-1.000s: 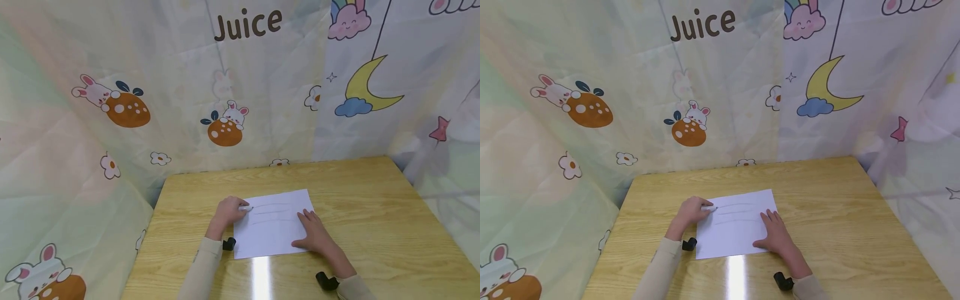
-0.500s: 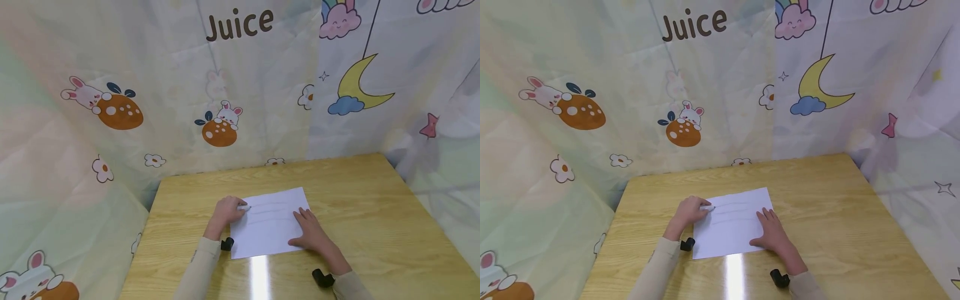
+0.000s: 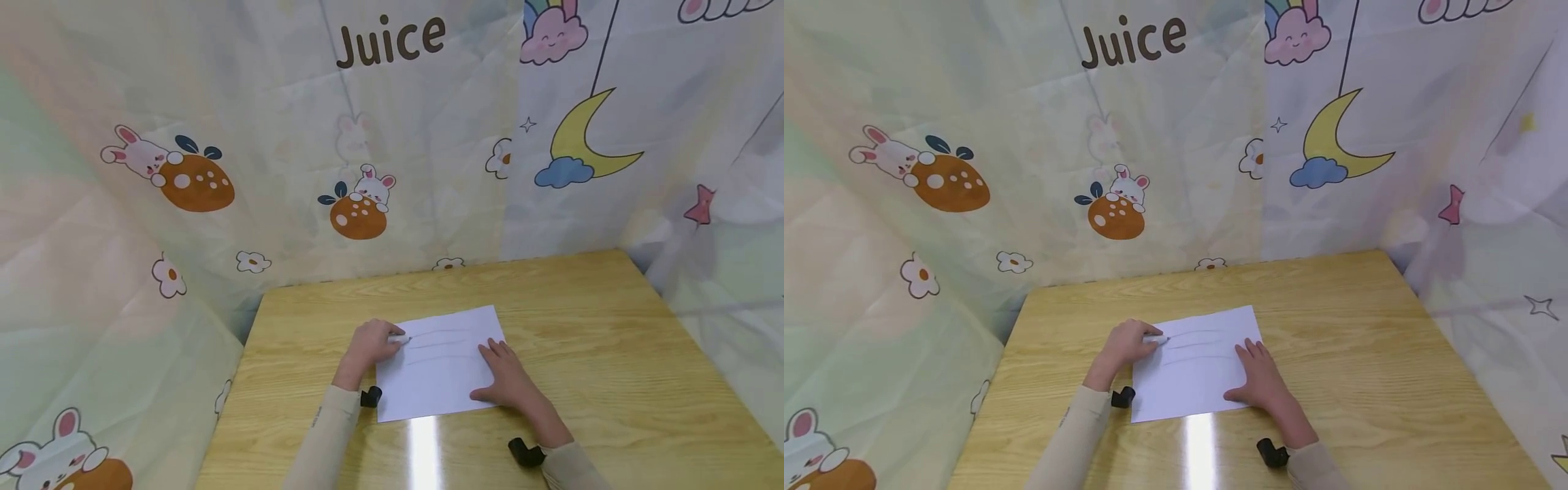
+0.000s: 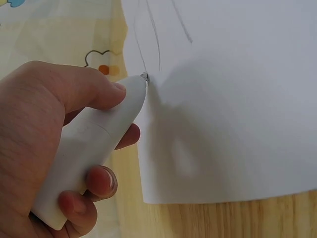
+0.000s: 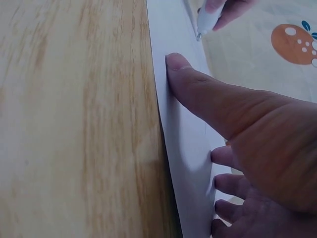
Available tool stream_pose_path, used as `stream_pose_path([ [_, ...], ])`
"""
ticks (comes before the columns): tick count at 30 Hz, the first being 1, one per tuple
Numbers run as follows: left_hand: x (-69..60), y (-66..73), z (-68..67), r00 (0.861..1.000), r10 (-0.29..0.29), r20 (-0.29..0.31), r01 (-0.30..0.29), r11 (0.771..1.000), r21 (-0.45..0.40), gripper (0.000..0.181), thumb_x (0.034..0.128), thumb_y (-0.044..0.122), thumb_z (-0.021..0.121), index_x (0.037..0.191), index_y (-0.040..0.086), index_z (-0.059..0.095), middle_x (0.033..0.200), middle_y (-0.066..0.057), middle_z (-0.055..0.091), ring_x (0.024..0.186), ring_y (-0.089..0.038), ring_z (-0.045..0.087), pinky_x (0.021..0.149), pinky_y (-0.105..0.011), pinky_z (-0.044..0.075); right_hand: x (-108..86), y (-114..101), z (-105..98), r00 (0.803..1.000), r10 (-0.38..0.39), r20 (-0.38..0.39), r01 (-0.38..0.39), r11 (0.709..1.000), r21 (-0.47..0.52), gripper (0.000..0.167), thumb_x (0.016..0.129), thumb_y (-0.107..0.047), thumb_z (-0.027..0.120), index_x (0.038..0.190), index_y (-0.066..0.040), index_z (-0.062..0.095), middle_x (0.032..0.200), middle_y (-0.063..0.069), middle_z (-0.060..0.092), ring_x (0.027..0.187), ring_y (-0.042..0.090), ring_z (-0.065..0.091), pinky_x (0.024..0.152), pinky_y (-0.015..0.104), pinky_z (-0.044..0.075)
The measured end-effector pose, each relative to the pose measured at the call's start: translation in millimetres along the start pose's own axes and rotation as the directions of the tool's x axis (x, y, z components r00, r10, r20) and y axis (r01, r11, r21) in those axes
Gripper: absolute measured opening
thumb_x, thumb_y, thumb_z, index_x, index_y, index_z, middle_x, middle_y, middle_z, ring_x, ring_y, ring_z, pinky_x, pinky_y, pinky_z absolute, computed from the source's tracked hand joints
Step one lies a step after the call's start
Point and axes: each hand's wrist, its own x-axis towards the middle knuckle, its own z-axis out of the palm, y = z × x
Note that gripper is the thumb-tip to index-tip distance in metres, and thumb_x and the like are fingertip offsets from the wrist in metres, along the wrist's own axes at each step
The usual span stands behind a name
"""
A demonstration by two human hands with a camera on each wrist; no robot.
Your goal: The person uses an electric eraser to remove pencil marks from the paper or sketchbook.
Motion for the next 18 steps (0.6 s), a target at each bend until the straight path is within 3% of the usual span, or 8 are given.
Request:
stream_pose_path([
  [5,1.5,0.8,-0.8,1.000,0.029,0.004,-0.029,1.000,0.005,0.024,0.0867,0.028,0.068,0.109,0.024,0.076,0.109,0.003,0.070,0.082,-0.010,0.059,0.069,-0.030,0.047,0.3,-1.9,-0.5,1.000,0.005,0.012,-0.005,1.000,-0.012,0.101,0.067,-0.037,0.088,0.141,0.011,0.040,0.147,0.034,0.030,0.136,0.053,0.019,0.107,0.061,0.021],
  [9,1.2,-0.7,-1.1,1.000,0.010,0.009,-0.010,1.000,-0.014,0.024,0.0870,0.028,0.069,0.110,0.024,0.076,0.109,0.002,0.070,0.078,-0.012,0.057,0.068,-0.031,0.046,0.1,-2.2,-1.6,1.000,-0.001,0.008,0.001,1.000,-0.017,0.101,0.067,-0.036,0.088,0.141,0.012,0.039,0.147,0.035,0.030,0.136,0.053,0.019,0.107,0.060,0.020],
  [18,5.7,-4.0,1.4,0.999,0.044,0.008,-0.044,0.998,-0.043,0.023,0.0878,0.031,0.069,0.109,0.025,0.077,0.110,0.004,0.070,0.098,-0.014,0.064,0.079,-0.034,0.050,-0.1,-1.5,0.0,1.000,0.000,0.006,0.000,1.000,-0.002,0.102,0.067,-0.037,0.088,0.141,0.012,0.039,0.146,0.035,0.030,0.136,0.053,0.019,0.107,0.061,0.019],
])
